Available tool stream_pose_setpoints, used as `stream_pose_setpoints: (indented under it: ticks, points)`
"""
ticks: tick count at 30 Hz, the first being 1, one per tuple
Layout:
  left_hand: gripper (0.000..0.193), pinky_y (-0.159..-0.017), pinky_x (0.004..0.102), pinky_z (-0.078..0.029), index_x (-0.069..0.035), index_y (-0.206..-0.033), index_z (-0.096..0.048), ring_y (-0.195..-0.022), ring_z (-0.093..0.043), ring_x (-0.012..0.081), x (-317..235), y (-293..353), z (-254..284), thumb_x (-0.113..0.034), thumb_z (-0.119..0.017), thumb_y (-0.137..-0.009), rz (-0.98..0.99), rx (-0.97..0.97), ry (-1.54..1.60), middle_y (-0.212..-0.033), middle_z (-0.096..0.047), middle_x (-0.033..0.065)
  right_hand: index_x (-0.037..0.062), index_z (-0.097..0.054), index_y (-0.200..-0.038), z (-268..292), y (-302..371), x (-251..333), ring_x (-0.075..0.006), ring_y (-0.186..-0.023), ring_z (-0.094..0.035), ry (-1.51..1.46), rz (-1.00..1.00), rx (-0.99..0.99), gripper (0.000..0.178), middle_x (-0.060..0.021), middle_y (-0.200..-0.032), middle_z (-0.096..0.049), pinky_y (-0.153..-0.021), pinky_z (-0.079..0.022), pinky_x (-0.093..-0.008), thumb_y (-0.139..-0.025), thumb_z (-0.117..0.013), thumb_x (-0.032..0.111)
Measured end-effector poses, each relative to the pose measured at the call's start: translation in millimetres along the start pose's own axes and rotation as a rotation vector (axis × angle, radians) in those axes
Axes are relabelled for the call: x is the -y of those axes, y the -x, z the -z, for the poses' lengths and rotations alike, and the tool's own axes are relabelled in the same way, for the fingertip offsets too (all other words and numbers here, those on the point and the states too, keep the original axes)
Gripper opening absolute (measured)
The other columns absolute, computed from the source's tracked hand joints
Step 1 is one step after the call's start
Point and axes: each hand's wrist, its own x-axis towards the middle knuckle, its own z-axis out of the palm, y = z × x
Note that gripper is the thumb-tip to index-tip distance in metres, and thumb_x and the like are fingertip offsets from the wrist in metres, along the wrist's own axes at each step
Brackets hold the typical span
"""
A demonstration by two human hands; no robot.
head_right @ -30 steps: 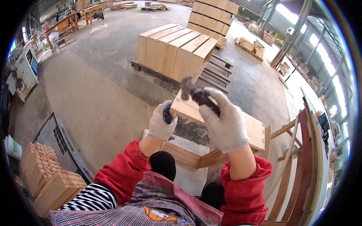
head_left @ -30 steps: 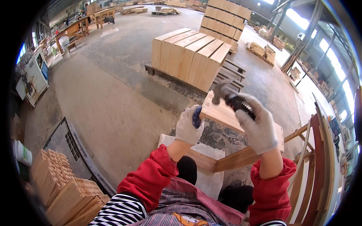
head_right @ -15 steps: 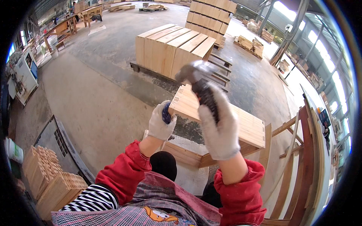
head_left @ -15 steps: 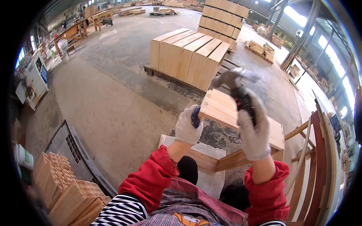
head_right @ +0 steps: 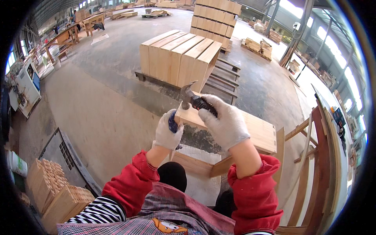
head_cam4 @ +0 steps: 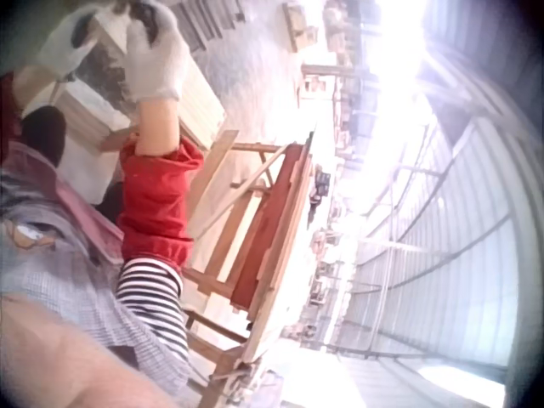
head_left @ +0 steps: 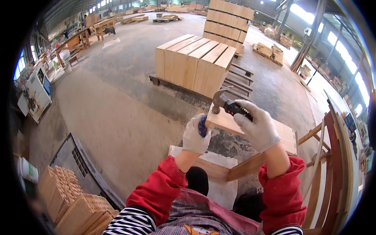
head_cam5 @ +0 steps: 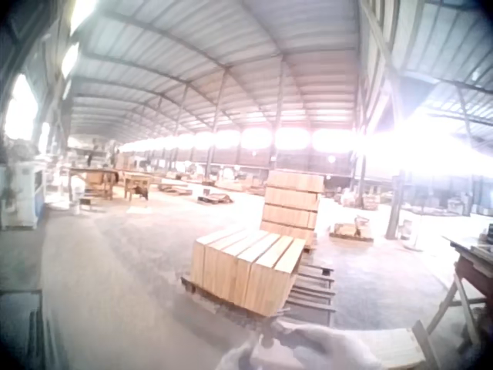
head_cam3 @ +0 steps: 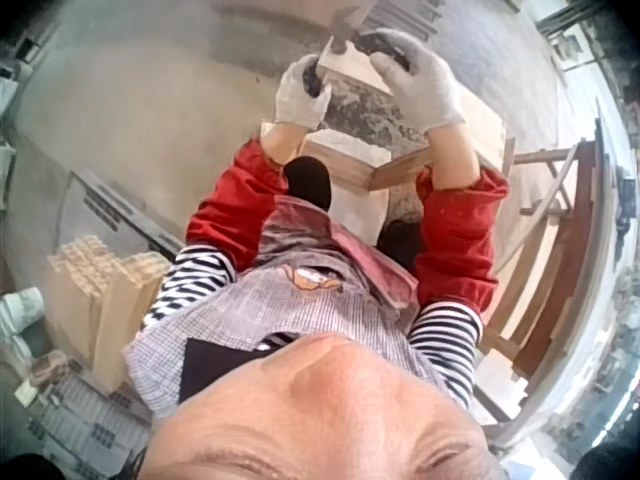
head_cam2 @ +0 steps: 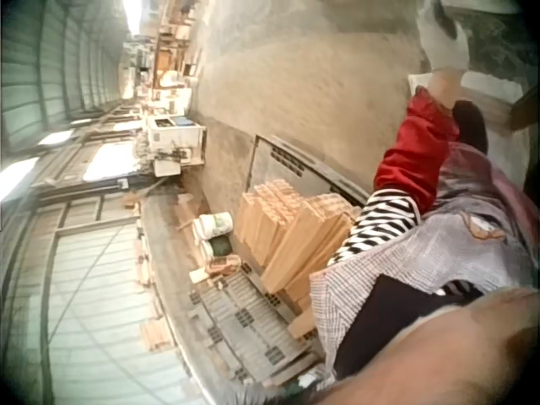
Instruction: The person assembles a wooden box-like structure using a hammer and a chisel. They secure joints by tapping with the hammer, then use the chisel to trim or adjust edges. The person wipes the surface with a cloth and continues to refine the assembly.
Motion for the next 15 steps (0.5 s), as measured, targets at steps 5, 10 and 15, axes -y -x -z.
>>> stream_pose_setpoints:
  ticks: [5, 10, 15]
  points:
    - [0.052, -0.093, 0.0452, -0.047, -0.006, -0.127, -0.052, -0.108, -0.057, 0.0411, 0.9, 3.8, 3.0, -0.010, -0.070, -0.078, -0.016, -0.007, 0.023, -0.112, -0.060, 0.0187, -0.0006, -0.057, -0.127, -7.8, 10.5, 29.1, -0.0123, -0.075, -0.056, -0.216, -0.016, -0.249, 0.036, -0.0042, -0.085, -0.061, -0.071, -0.048, -0.0270, -0.093, -0.060, 0.013]
    - [0.051, -0.093, 0.0454, -0.047, -0.005, -0.126, -0.053, -0.108, -0.057, 0.0411, 2.3, 2.3, 1.0, -0.010, -0.071, -0.078, 0.001, 0.015, -0.003, -0.113, -0.060, 0.0187, -0.0018, -0.058, -0.126, -4.0, 2.3, -6.9, -0.0169, -0.071, -0.055, 0.041, 0.019, -0.002, 0.036, -0.0080, -0.080, -0.059, -0.068, -0.049, -0.0311, -0.093, -0.060, 0.014]
    - [0.051, -0.093, 0.0451, -0.047, -0.006, -0.126, -0.053, -0.108, -0.057, 0.0405, 1.8, 2.1, -1.0, -0.010, -0.071, -0.078, -0.014, -0.003, 0.002, -0.112, -0.061, 0.0185, -0.0001, -0.059, -0.126, -2.0, 8.7, 25.7, -0.0121, -0.074, -0.053, -0.153, -0.014, -0.223, 0.036, -0.0034, -0.081, -0.059, -0.068, -0.048, -0.0287, -0.094, -0.060, 0.015]
